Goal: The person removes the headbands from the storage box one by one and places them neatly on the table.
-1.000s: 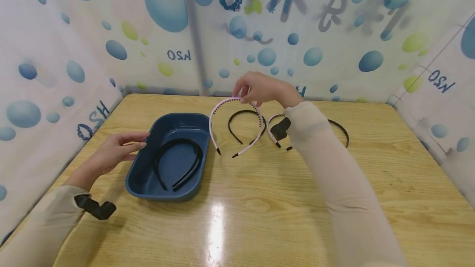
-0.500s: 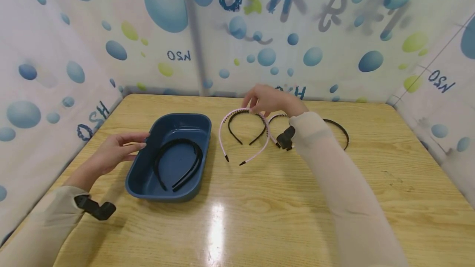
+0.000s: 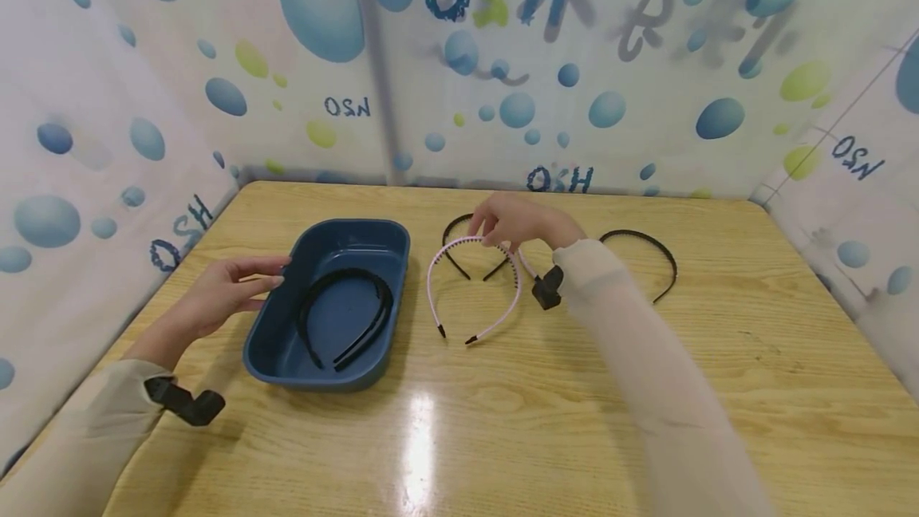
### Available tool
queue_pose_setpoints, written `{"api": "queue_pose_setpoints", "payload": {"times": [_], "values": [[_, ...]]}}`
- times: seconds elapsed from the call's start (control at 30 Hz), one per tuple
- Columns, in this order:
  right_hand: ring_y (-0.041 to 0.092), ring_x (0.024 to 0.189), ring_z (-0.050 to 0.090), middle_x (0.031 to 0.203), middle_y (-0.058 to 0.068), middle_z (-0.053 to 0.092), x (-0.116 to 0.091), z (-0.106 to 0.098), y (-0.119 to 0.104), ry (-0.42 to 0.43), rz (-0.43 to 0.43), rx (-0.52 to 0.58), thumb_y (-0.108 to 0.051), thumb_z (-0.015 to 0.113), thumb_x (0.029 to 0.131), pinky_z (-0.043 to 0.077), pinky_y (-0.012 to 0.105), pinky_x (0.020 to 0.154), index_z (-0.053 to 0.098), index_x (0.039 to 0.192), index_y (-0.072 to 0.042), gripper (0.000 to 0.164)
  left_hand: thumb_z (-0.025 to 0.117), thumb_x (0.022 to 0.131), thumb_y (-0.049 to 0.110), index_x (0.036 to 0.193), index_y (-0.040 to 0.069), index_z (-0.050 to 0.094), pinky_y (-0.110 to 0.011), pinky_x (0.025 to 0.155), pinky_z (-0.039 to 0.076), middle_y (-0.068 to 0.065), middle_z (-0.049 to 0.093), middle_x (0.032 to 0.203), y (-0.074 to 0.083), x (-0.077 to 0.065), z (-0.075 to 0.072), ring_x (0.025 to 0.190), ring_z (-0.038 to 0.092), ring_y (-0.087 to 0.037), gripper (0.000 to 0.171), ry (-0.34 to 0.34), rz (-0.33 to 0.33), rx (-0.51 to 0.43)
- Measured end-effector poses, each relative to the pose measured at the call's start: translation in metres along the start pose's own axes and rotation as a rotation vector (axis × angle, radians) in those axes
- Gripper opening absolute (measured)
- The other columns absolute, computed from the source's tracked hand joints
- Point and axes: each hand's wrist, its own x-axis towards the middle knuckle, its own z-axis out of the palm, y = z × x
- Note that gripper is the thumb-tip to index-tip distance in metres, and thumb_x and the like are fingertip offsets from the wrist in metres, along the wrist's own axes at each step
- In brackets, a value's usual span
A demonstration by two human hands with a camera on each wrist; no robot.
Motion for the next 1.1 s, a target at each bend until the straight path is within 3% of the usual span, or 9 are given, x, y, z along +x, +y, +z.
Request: {"api": "queue_pose_setpoints", "payload": {"times": [0.23, 0.5, 0.67, 1.1], "values": [[0.036, 0.090, 0.057, 0.106, 0.022, 0.058, 0.004, 0.011, 0.006, -0.029, -0.016, 0.023, -0.001, 0.054, 0.091, 0.054, 0.036, 0.062, 0.060, 0.116, 0.000, 0.026, 0.058, 0.092, 0.016, 0.133, -0.005, 0.043, -0.030, 0.081, 0.050, -0.021, 0.038, 0.138, 0.001, -0.001, 0.000, 0.123, 0.038, -0.035, 0.048, -0.001, 0.003, -0.002], [0.029, 0.093, 0.058, 0.105, 0.019, 0.060, 0.011, 0.023, 0.011, -0.089, -0.005, 0.031, -0.001, 0.055, 0.091, 0.055, 0.034, 0.063, 0.061, 0.115, 0.000, 0.025, 0.057, 0.092, 0.014, 0.133, -0.004, 0.043, -0.030, 0.082, 0.050, -0.020, 0.039, 0.138, -0.001, -0.002, -0.001, 0.121, 0.042, -0.029, 0.046, 0.002, 0.005, -0.016], [0.028, 0.093, 0.058, 0.103, 0.019, 0.060, 0.016, 0.029, 0.012, -0.137, 0.014, 0.018, -0.001, 0.055, 0.090, 0.055, 0.034, 0.065, 0.062, 0.114, 0.000, 0.025, 0.057, 0.092, 0.014, 0.132, -0.005, 0.044, -0.030, 0.081, 0.050, -0.021, 0.038, 0.138, -0.001, -0.001, 0.000, 0.122, 0.039, -0.034, 0.046, -0.001, 0.010, -0.009], [0.023, 0.090, 0.059, 0.099, 0.015, 0.062, 0.020, 0.040, 0.015, -0.128, -0.008, -0.017, 0.001, 0.057, 0.089, 0.055, 0.032, 0.058, 0.064, 0.110, -0.002, 0.023, 0.058, 0.092, 0.016, 0.132, -0.005, 0.044, -0.029, 0.081, 0.050, -0.020, 0.039, 0.138, 0.000, 0.000, 0.000, 0.122, 0.040, -0.032, 0.047, 0.003, 0.015, -0.007]]}}
